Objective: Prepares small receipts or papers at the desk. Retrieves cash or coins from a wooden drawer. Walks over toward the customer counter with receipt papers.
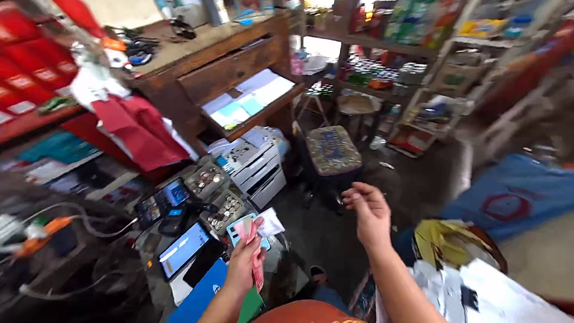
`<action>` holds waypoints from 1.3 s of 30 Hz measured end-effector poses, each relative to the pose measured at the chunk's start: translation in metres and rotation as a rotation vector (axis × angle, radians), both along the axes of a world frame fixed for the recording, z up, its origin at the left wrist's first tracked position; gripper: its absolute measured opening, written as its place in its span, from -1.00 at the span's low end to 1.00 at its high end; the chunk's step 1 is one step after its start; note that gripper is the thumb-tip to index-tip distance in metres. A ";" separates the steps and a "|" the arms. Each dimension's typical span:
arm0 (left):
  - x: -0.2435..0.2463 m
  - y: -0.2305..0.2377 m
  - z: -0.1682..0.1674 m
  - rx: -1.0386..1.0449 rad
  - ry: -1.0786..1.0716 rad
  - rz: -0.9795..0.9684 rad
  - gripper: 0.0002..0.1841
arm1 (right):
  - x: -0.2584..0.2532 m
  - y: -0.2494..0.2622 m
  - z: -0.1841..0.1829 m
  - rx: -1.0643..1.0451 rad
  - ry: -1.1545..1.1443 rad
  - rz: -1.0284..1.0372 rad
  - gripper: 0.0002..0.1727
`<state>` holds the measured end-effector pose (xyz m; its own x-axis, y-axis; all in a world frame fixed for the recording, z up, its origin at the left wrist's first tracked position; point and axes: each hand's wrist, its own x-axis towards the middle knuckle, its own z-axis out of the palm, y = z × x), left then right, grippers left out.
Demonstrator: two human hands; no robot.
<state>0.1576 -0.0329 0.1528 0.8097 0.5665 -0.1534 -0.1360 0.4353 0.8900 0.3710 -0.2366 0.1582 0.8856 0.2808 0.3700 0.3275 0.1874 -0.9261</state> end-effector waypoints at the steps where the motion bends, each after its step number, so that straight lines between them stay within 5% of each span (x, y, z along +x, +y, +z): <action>1: 0.016 -0.004 0.007 -0.043 -0.025 0.008 -0.53 | 0.004 0.018 -0.002 -0.058 0.038 0.158 -0.70; 8: 0.070 -0.008 0.048 -0.073 -0.068 0.164 -0.48 | -0.005 0.077 -0.019 -0.147 0.045 0.850 -0.81; 13: 0.061 -0.001 0.058 -0.065 0.013 0.303 -0.49 | -0.026 0.101 -0.017 -0.168 0.046 1.142 -0.52; 25: 0.039 0.022 0.049 0.116 0.004 0.534 -0.76 | -0.070 0.144 0.011 -0.381 0.036 1.144 -0.35; 29: 0.036 0.035 0.048 0.167 -0.068 0.558 -0.51 | -0.073 0.167 0.014 -0.366 0.050 1.108 -0.52; 31: 0.036 0.041 0.044 0.213 -0.083 0.613 -0.56 | -0.069 0.182 0.011 -0.338 0.066 1.141 -0.55; 34: 0.038 0.047 0.032 0.281 -0.035 0.690 -0.25 | -0.050 0.207 0.010 -0.372 0.123 1.234 -0.60; 39: 0.044 0.051 0.002 0.300 0.055 0.717 -0.32 | 0.022 0.266 -0.004 -0.459 0.290 1.455 -0.82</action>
